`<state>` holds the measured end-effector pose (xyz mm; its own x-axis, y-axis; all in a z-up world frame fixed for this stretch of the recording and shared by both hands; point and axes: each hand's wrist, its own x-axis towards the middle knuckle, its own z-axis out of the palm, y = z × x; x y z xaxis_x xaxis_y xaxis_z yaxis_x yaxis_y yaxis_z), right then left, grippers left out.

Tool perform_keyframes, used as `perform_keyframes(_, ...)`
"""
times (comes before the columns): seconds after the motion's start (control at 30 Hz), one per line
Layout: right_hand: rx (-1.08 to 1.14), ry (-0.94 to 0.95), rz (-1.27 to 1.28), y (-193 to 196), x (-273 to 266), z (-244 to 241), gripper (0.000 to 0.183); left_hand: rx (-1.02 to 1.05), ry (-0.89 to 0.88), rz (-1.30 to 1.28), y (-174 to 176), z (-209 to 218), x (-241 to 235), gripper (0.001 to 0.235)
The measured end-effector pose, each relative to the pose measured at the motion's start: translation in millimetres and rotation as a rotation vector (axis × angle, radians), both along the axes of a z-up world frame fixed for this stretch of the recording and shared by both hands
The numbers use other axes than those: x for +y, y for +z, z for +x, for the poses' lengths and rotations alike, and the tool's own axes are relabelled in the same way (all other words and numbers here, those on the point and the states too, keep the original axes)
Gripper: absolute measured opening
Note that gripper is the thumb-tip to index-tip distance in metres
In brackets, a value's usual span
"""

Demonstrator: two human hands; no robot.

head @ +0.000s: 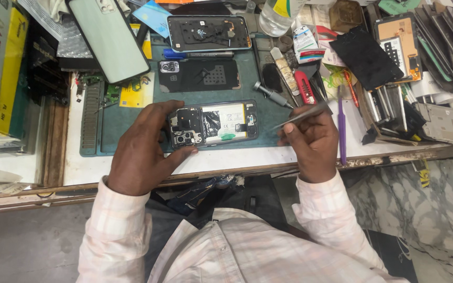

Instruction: The person uses a metal spudger and a purple plastic pick to pry and lift internal components inside a disassembled smartphone. They then use a red utility knife to scrape adhesive from the phone's interior frame. The person handles a small black component and continues to work on the phone's internal assembly.

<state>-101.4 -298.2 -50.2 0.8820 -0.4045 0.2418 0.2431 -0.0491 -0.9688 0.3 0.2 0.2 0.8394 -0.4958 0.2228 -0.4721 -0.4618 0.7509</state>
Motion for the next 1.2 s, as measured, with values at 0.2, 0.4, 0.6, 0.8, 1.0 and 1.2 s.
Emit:
perform_keyframes(0.2, 0.013, -0.082, -0.167, 0, 4, 2, 0.026, -0.063, -0.033, -0.034, -4, 1, 1, 0.074)
perform_keyframes(0.4, 0.032, -0.148, -0.499, 12, 23, -5, 0.02, -0.169, -0.039, -0.022, -8, 4, -4, 0.078)
perform_keyframes(0.6, -0.016, -0.135, -0.671, 20, 31, -4, 0.019, -0.198, 0.001, -0.023, -7, 3, -13, 0.083)
perform_keyframes(0.8, 0.037, -0.151, -0.707, 21, 34, -2, 0.019, -0.217, 0.043, 0.05, -8, -1, -22, 0.076)
perform_keyframes(1.0, 0.015, -0.164, -0.751, 21, 35, -1, 0.017, -0.215, 0.045, 0.065, -8, -2, -20, 0.073)
perform_keyframes(1.2, 0.039, -0.179, -0.757, 20, 35, 1, 0.018, -0.242, 0.017, 0.05, -9, -3, -19, 0.083)
